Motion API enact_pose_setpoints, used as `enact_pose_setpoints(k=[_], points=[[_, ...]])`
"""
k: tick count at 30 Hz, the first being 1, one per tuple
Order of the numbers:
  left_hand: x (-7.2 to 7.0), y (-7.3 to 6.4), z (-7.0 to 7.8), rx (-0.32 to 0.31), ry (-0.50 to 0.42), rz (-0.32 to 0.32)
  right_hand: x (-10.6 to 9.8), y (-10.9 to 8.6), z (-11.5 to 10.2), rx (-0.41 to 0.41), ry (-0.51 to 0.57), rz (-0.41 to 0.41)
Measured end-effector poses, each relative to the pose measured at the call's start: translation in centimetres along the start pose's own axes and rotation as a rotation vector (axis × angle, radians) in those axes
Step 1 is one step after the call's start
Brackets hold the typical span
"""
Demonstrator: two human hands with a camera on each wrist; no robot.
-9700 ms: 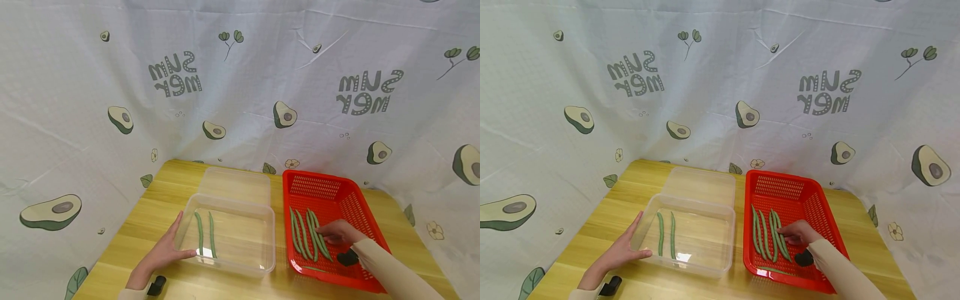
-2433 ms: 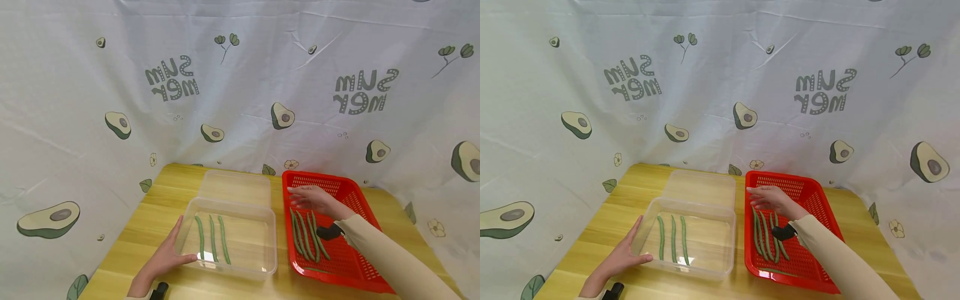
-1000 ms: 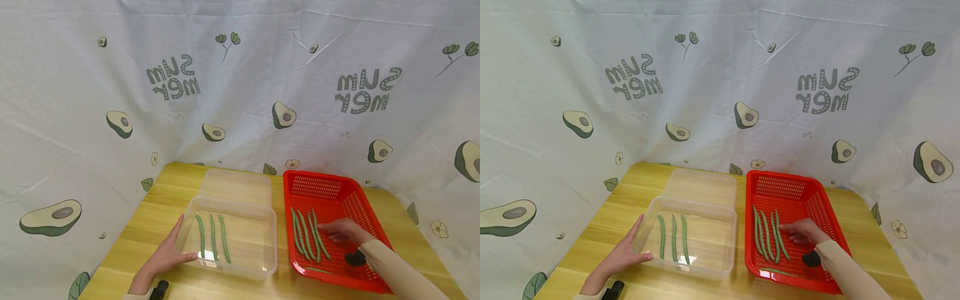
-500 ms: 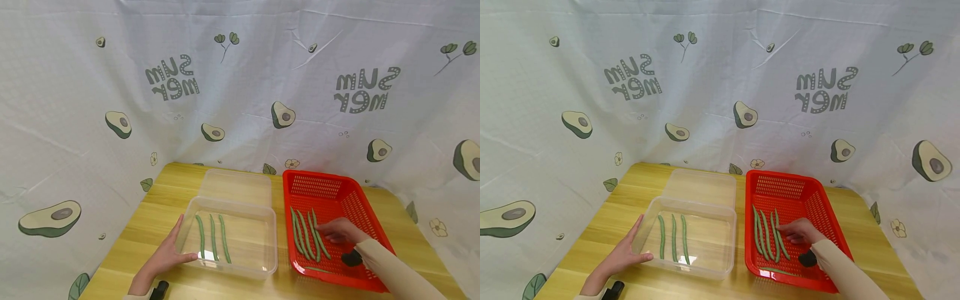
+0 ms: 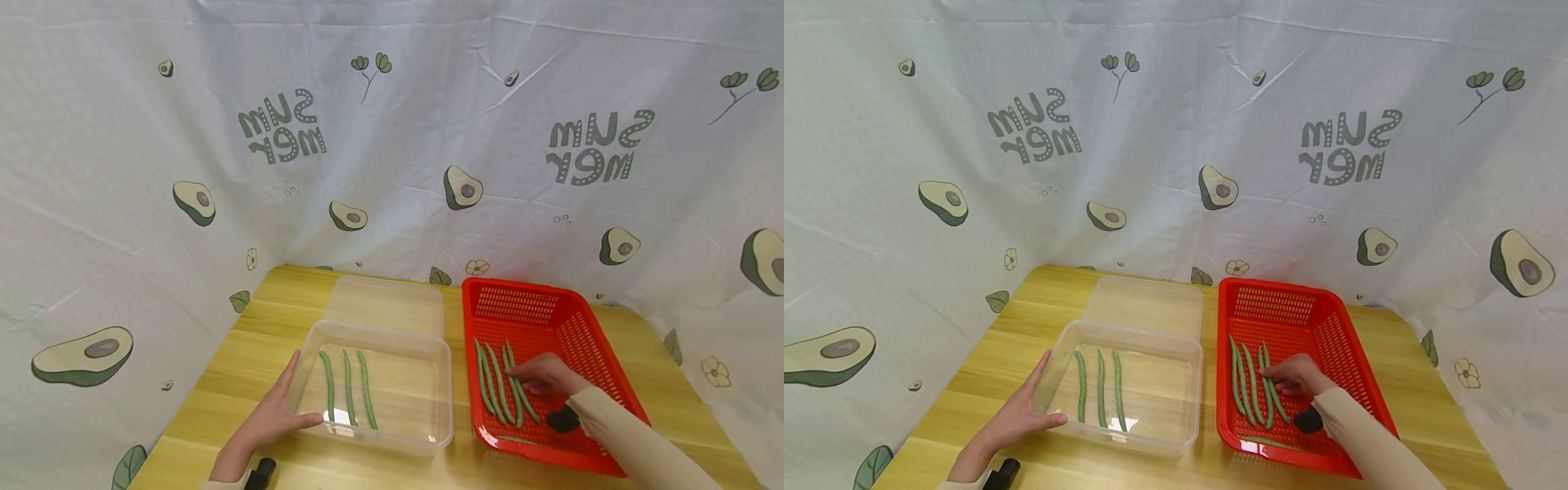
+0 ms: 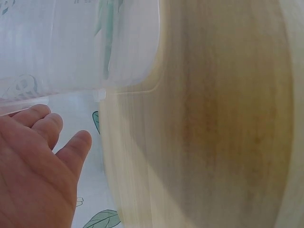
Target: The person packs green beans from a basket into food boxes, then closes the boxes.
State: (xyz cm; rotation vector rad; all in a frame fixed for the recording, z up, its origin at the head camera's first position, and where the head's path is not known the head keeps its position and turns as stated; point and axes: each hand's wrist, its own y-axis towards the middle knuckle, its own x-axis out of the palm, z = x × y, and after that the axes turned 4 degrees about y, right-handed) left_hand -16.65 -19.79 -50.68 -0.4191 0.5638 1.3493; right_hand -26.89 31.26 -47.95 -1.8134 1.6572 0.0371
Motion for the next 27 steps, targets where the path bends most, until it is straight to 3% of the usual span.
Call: enact_pose_setpoints(k=[8, 27], points=[[-0.07, -0.05, 0.03, -0.003, 0.001, -0.008, 0.14, 0.12, -0.37, -0.003, -0.040, -0.008], [-0.19, -0.22, 0.60, -0.014, 0.011, -0.017, -0.69, 0.10, 0.03, 0.014, 0.129, -0.055]])
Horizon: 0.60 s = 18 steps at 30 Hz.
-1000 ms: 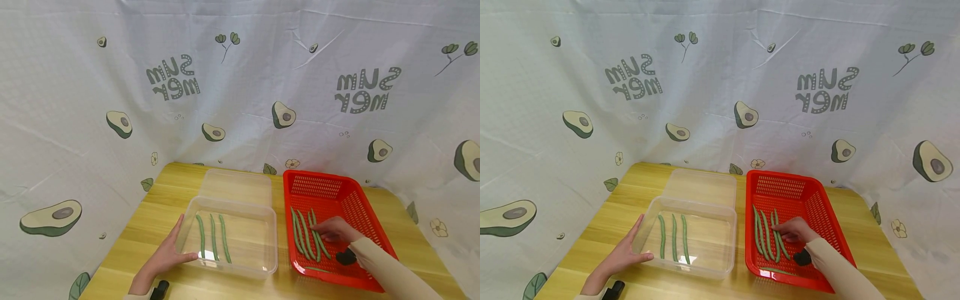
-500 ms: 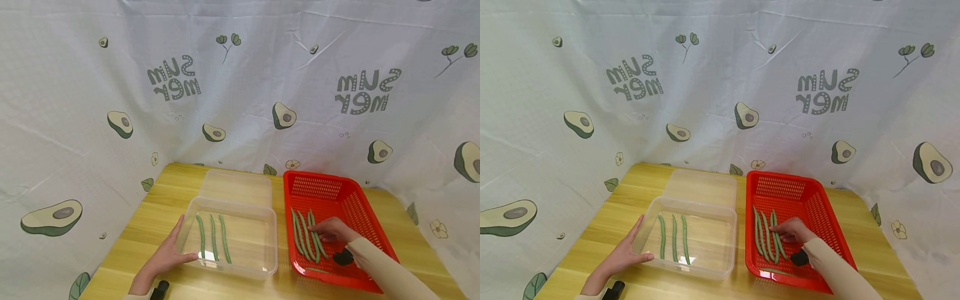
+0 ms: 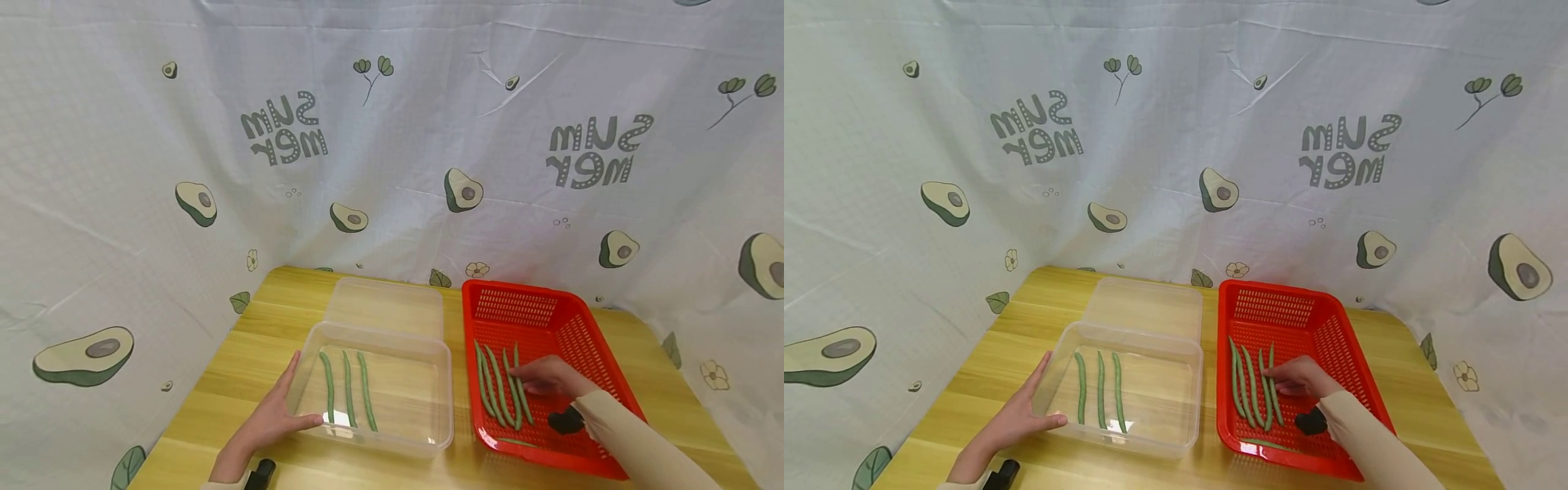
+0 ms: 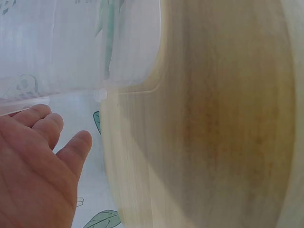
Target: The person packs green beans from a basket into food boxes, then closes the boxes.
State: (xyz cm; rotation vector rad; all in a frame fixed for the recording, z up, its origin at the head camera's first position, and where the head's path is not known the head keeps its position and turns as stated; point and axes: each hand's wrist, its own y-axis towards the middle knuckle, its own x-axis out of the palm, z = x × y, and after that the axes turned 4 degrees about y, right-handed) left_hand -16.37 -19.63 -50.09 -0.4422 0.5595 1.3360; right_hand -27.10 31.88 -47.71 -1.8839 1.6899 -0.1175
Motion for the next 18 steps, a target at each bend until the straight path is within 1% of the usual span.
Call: enact_pose_setpoints(k=[8, 15, 18], points=[[-0.1, -0.1, 0.2, 0.004, -0.001, -0.003, -0.6, -0.3, -1.1, -0.016, 0.011, -0.025], [0.0, -0.1, 0.1, -0.003, 0.011, -0.008, -1.1, -0.4, -1.9, -0.008, -0.047, -0.016], [0.0, 0.0, 0.2, -0.003, 0.015, -0.010, -1.2, -0.4, -2.3, -0.029, -0.019, -0.028]])
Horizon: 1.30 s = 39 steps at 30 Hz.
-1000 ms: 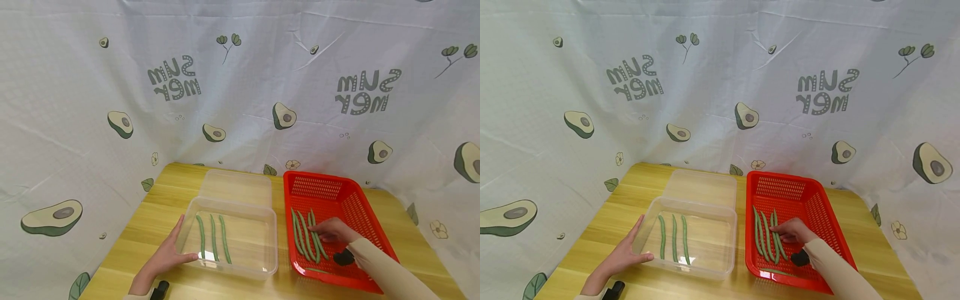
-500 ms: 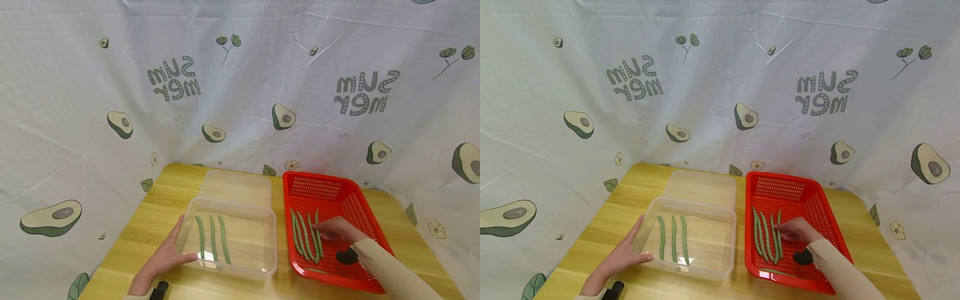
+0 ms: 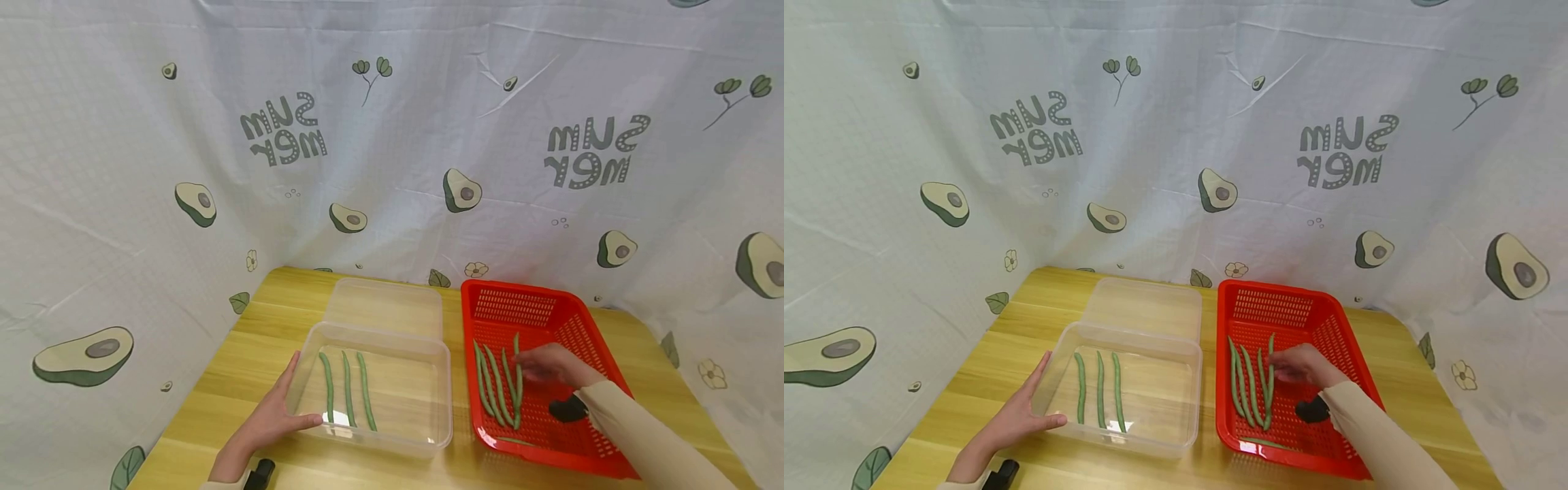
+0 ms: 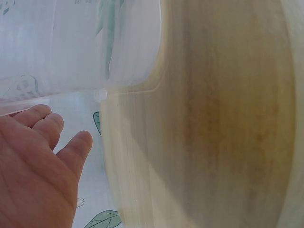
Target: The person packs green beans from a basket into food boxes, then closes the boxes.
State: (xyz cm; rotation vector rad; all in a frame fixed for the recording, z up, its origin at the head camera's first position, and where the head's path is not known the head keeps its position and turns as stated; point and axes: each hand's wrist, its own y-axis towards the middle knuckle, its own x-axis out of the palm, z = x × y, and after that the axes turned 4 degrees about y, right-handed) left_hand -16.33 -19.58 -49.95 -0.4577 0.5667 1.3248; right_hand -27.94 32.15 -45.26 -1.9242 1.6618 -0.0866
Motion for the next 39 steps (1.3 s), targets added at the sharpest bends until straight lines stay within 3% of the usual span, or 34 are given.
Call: enact_pose_setpoints(k=[5, 10, 22, 30, 39], points=[[0.0, 0.0, -0.1, -0.001, 0.000, 0.003, 0.1, -0.2, -1.0, -0.023, 0.048, -0.032], [0.0, 0.0, -0.2, -0.003, -0.006, 0.003, 0.4, -0.5, -2.2, -0.028, 0.024, -0.049], [0.2, 0.1, -0.8, 0.006, 0.005, 0.022, 2.6, -0.3, -6.1, -0.027, 0.127, -0.066], [0.1, 0.1, -0.7, -0.004, -0.009, 0.012, 4.9, -0.6, -8.8, -0.046, 0.146, -0.080], [0.1, 0.1, -0.6, 0.000, -0.018, 0.017, 7.8, -0.8, -10.4, -0.115, 0.160, -0.140]])
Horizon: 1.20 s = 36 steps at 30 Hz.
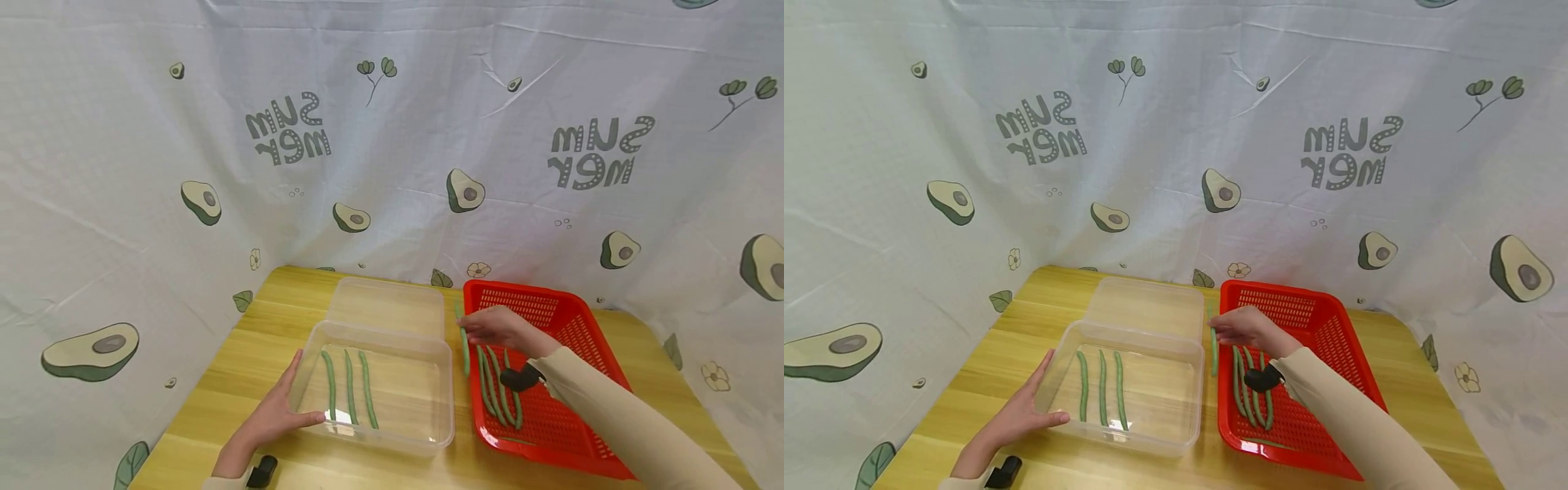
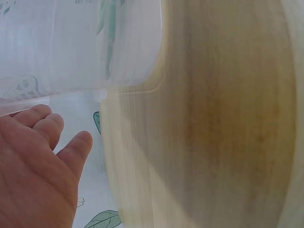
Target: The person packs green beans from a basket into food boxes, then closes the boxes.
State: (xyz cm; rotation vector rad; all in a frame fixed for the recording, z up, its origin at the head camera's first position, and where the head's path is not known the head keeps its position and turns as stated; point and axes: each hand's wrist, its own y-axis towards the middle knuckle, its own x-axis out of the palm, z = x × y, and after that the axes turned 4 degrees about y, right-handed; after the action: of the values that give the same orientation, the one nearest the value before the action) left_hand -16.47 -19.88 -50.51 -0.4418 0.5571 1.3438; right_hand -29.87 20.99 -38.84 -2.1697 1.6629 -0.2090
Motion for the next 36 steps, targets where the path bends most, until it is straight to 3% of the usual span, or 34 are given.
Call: enact_pose_setpoints(k=[8, 21, 36], points=[[0.0, 0.1, 0.0, 0.011, -0.013, 0.003, 2.8, 0.3, -0.7, -0.051, -0.032, -0.093], [0.2, 0.0, -0.1, 0.014, -0.002, 0.008, 8.0, 1.9, -0.6, -0.018, -0.051, -0.148], [0.1, 0.0, 0.0, 0.002, -0.013, 0.006, 12.1, 2.1, 0.7, -0.008, -0.059, -0.257]])
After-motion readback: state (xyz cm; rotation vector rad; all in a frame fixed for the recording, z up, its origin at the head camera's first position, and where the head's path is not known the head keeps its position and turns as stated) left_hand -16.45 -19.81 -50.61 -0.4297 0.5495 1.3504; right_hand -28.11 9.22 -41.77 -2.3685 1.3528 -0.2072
